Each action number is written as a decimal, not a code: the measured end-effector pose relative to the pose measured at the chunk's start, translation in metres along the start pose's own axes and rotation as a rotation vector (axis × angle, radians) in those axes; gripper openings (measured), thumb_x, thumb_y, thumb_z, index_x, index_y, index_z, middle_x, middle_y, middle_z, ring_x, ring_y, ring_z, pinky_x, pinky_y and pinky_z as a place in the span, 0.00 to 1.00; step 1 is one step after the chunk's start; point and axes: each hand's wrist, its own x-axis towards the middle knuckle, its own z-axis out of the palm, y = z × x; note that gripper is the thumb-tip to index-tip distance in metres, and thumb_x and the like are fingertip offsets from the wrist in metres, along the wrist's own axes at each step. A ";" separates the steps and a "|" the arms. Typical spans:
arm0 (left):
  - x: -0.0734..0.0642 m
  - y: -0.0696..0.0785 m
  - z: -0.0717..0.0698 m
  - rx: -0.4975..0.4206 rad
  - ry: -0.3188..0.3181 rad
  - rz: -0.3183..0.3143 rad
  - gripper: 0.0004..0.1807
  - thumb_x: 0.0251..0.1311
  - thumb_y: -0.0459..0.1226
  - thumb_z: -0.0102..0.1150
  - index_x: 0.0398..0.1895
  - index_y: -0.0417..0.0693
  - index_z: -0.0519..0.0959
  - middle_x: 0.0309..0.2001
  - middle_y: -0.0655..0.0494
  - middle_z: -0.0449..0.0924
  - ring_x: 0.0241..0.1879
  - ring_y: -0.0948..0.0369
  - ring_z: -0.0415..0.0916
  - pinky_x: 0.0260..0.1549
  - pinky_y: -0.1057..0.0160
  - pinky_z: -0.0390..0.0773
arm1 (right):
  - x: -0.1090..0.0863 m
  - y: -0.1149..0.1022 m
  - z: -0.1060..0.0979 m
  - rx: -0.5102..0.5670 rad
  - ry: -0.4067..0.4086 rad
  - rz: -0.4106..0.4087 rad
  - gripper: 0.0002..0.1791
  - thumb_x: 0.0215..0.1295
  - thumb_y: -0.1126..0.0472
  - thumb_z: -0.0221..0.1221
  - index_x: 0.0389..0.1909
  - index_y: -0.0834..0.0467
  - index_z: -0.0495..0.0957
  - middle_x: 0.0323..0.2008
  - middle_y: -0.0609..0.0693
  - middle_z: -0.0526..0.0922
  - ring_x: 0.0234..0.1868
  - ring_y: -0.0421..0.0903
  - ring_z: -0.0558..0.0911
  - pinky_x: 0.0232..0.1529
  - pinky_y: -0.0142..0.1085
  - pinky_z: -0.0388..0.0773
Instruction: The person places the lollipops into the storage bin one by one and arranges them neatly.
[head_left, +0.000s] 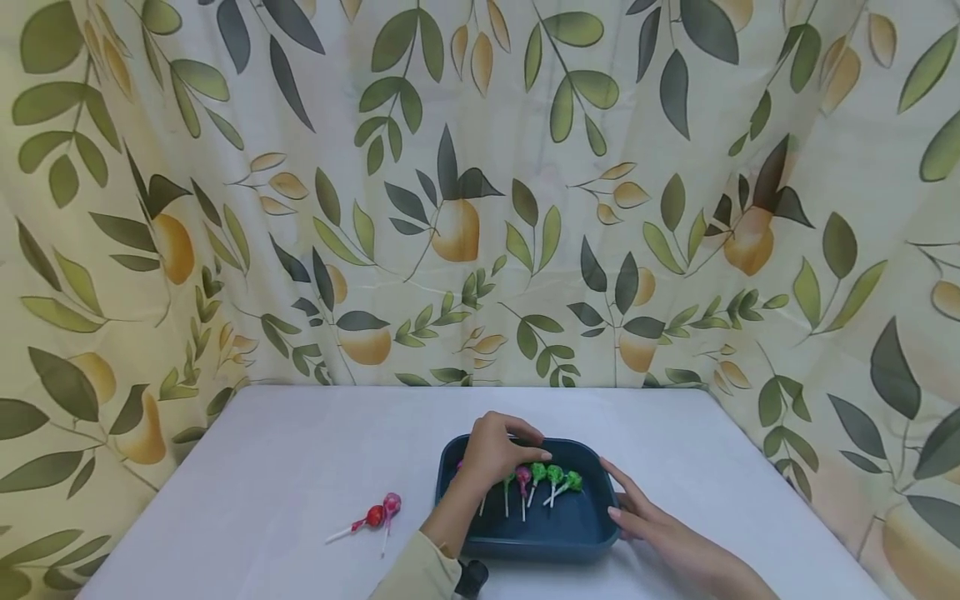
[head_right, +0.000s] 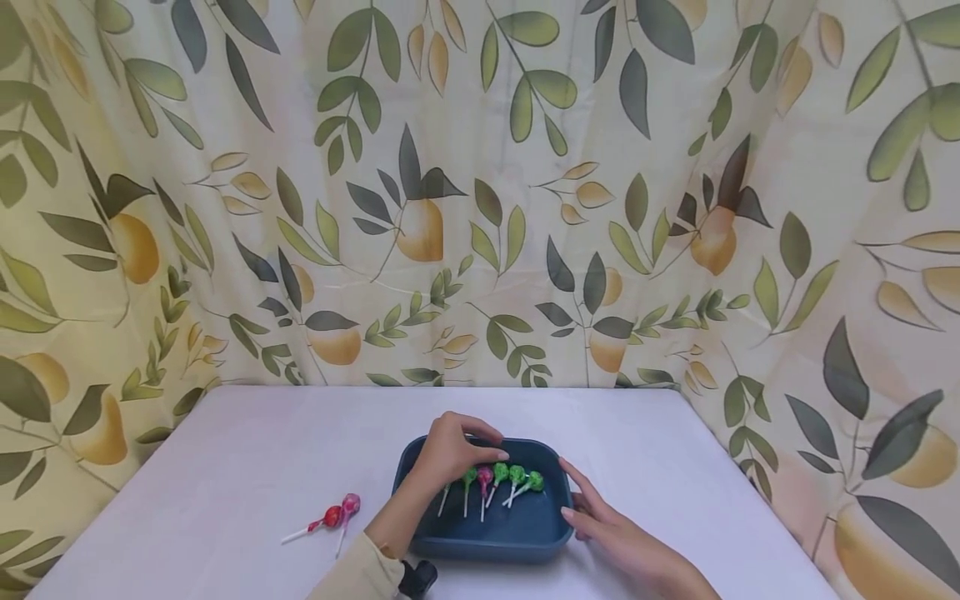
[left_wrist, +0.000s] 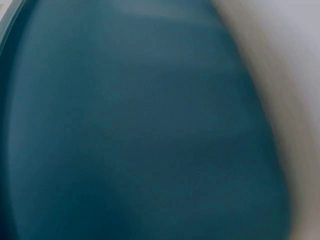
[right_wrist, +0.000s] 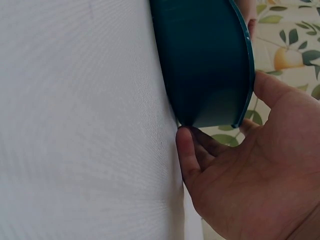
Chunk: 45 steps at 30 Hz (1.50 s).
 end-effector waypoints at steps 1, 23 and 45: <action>-0.001 0.000 -0.002 0.000 0.002 0.000 0.09 0.52 0.39 0.82 0.35 0.50 0.92 0.32 0.69 0.87 0.42 0.65 0.82 0.49 0.53 0.80 | 0.000 0.000 0.000 -0.001 0.007 0.004 0.41 0.79 0.36 0.47 0.83 0.34 0.38 0.77 0.74 0.47 0.69 0.72 0.65 0.61 0.77 0.52; -0.027 -0.019 -0.072 0.055 -0.030 0.000 0.14 0.52 0.37 0.81 0.42 0.46 0.91 0.38 0.57 0.89 0.30 0.61 0.76 0.32 0.61 0.78 | 0.000 0.001 0.000 -0.014 0.013 0.018 0.42 0.79 0.36 0.47 0.84 0.36 0.37 0.76 0.75 0.51 0.65 0.70 0.70 0.59 0.78 0.55; -0.082 -0.062 -0.140 0.132 -0.062 -0.160 0.11 0.50 0.39 0.82 0.38 0.52 0.91 0.37 0.60 0.87 0.33 0.56 0.72 0.31 0.58 0.75 | 0.006 0.003 -0.001 0.004 0.008 0.029 0.43 0.80 0.35 0.45 0.84 0.39 0.35 0.76 0.76 0.46 0.70 0.79 0.60 0.57 0.80 0.54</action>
